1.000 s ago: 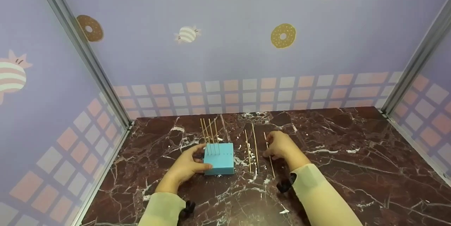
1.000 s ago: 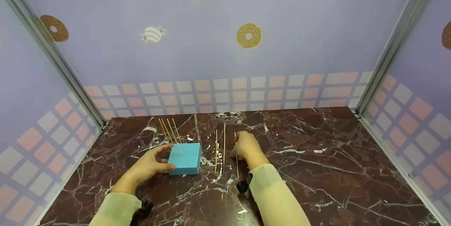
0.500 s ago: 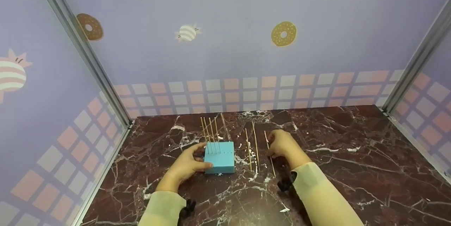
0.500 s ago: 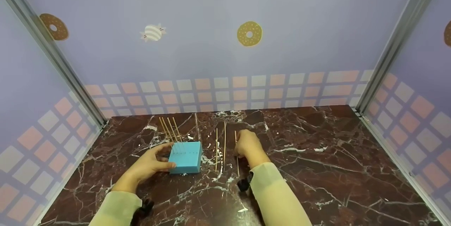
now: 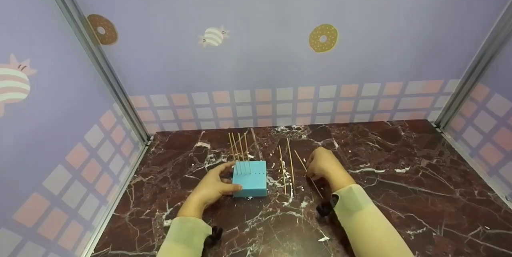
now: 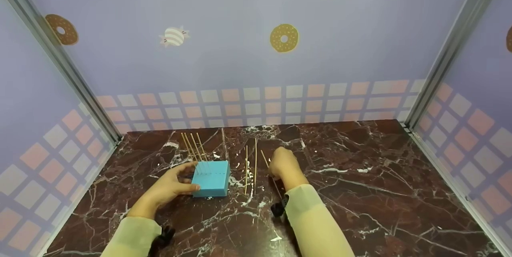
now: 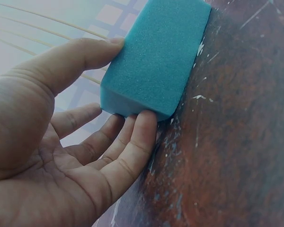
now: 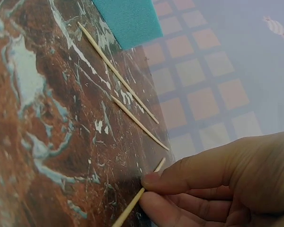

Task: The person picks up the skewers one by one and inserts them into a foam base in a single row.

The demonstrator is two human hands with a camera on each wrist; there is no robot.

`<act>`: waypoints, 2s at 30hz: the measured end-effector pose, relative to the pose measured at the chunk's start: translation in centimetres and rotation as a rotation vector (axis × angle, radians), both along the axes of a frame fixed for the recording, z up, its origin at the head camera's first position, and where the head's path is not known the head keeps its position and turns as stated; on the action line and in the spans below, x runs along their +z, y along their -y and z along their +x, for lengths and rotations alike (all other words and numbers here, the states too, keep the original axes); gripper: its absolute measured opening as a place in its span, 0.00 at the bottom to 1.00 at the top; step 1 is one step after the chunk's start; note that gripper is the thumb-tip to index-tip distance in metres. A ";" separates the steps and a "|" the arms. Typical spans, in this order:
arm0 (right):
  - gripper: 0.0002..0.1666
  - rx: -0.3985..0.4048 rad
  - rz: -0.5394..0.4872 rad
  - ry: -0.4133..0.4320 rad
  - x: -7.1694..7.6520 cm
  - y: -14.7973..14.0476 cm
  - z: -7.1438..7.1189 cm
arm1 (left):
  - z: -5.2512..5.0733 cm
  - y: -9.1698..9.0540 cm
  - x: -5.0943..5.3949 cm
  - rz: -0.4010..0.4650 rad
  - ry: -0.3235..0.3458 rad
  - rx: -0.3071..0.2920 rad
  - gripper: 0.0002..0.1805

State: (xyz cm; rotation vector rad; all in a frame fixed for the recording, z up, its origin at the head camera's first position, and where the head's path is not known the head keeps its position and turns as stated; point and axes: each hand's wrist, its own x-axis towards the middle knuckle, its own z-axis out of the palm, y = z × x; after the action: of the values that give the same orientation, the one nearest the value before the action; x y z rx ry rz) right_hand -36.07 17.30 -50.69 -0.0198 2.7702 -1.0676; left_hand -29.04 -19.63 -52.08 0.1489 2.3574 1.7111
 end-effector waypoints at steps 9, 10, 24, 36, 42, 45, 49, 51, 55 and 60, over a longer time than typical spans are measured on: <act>0.14 0.033 0.210 -0.084 0.3 0.6 0.7 | 0.0 0.0 0.1 -0.019 -0.007 0.003 0.53; 0.13 0.032 0.224 -0.081 0.3 0.7 0.9 | 0.1 0.0 0.1 -0.021 -0.006 0.004 0.53; 0.06 0.018 0.348 -0.118 0.0 1.3 1.3 | 0.2 -0.1 0.4 -0.017 0.007 0.003 0.53; 0.05 0.051 0.131 -0.184 0.6 -0.2 0.2 | 0.2 -0.1 0.4 -0.003 0.014 -0.005 0.53; 0.10 0.070 -0.180 -0.259 1.5 -0.8 -0.2 | 0.2 -0.1 0.2 -0.007 0.011 -0.003 0.53; 0.17 0.058 -0.347 -0.279 2.0 -0.7 -0.3 | 0.1 -0.1 0.2 -0.006 0.010 -0.005 0.53; 0.22 0.046 -0.517 -0.281 2.4 -0.3 -0.2 | 0.1 -0.1 0.2 -0.005 0.009 -0.005 0.53; 0.24 0.047 -0.569 -0.289 2.5 -0.1 -0.2 | 0.2 0.0 0.2 -0.006 0.009 -0.003 0.53; 0.25 0.058 -0.618 -0.313 3.0 0.2 0.0 | 0.2 0.1 0.3 -0.012 0.008 -0.005 0.53; 0.25 0.065 -0.679 -0.310 3.8 0.9 0.3 | 0.0 -0.1 0.3 -0.016 0.000 -0.006 0.52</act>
State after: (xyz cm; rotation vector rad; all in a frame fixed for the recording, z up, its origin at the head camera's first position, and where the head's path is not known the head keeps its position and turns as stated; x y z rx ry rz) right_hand -35.75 16.40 -46.93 -0.3850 2.4660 -2.0726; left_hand -29.00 -19.51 -51.82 0.1531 2.3681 1.6891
